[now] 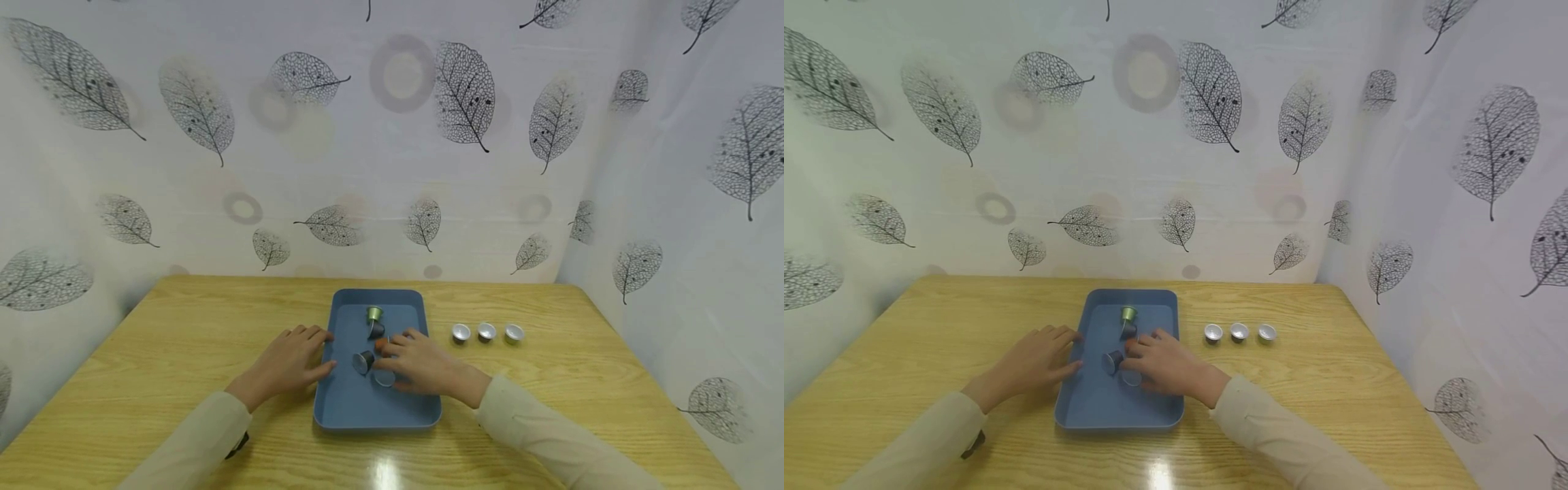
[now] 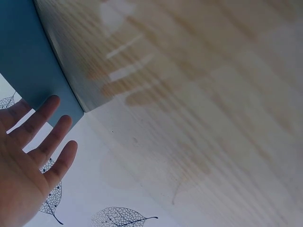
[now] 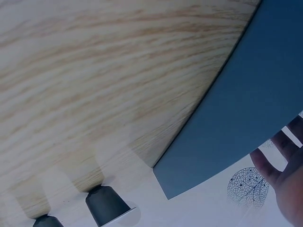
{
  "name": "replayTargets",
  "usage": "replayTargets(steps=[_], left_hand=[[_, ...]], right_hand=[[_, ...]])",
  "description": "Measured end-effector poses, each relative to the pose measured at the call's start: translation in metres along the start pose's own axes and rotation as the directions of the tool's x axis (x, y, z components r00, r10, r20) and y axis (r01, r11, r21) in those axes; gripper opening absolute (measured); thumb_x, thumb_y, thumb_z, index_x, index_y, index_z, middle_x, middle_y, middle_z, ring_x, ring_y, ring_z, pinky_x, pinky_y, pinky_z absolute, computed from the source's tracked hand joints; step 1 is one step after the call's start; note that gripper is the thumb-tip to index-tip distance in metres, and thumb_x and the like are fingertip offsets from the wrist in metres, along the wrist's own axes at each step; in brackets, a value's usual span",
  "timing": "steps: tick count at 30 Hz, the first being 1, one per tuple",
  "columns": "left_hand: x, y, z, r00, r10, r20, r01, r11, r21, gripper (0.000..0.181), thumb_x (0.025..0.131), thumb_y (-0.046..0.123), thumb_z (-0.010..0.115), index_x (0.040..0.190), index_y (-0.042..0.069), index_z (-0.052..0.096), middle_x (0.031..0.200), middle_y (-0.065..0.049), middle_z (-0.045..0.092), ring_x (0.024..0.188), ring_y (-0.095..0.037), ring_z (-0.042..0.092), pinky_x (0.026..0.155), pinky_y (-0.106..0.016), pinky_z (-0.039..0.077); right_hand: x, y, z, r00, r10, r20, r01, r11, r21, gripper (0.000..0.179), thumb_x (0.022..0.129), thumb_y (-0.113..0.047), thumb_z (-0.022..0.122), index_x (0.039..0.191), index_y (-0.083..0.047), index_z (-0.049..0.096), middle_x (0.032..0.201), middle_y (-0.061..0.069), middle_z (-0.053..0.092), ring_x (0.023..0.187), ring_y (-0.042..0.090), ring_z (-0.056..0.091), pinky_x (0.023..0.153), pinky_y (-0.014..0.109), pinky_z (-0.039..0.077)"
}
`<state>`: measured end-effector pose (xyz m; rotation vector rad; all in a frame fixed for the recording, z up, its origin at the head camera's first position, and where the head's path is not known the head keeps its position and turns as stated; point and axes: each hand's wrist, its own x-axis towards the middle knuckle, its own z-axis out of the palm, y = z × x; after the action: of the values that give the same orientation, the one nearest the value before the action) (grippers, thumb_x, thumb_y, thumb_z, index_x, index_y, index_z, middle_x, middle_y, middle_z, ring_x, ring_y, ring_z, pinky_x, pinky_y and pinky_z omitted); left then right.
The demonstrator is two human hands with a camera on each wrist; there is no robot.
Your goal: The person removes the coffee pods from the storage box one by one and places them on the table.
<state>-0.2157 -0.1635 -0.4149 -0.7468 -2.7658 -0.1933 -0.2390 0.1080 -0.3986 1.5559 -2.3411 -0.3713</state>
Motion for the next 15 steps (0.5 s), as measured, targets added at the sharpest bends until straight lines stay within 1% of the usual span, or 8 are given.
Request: replayTargets(steps=[3,15], left_hand=[[0.0000,0.0003,-0.0005,1.000,-0.002,0.003,0.002,1.000,-0.002,0.045,0.083,0.048,0.058,0.113,0.014,0.059,0.112,-0.003,0.060,0.100,-0.024,0.056,0.079,-0.043,0.047],[0.0004,0.0005,-0.0012,1.000,0.003,-0.003,-0.003,1.000,-0.001,0.046,0.083,0.048,0.058,0.113,0.013,0.059,0.111,-0.003,0.060,0.098,-0.023,0.056,0.078,-0.042,0.047]], right_hand=[[-0.0010,0.0000,-0.0009,1.000,0.002,-0.006,-0.002,1.000,0.013,0.043,0.079,-0.048,0.065,0.118,-0.031,0.058,0.110,-0.009,0.059,0.100,0.012,0.052,0.088,0.033,0.043],[-0.0062,0.0014,-0.0053,0.998,0.017,-0.063,-0.013,0.999,0.053,0.044,0.077,-0.046,0.068,0.116,-0.028,0.059,0.108,-0.009,0.062,0.100,0.012,0.054,0.089,0.034,0.044]])
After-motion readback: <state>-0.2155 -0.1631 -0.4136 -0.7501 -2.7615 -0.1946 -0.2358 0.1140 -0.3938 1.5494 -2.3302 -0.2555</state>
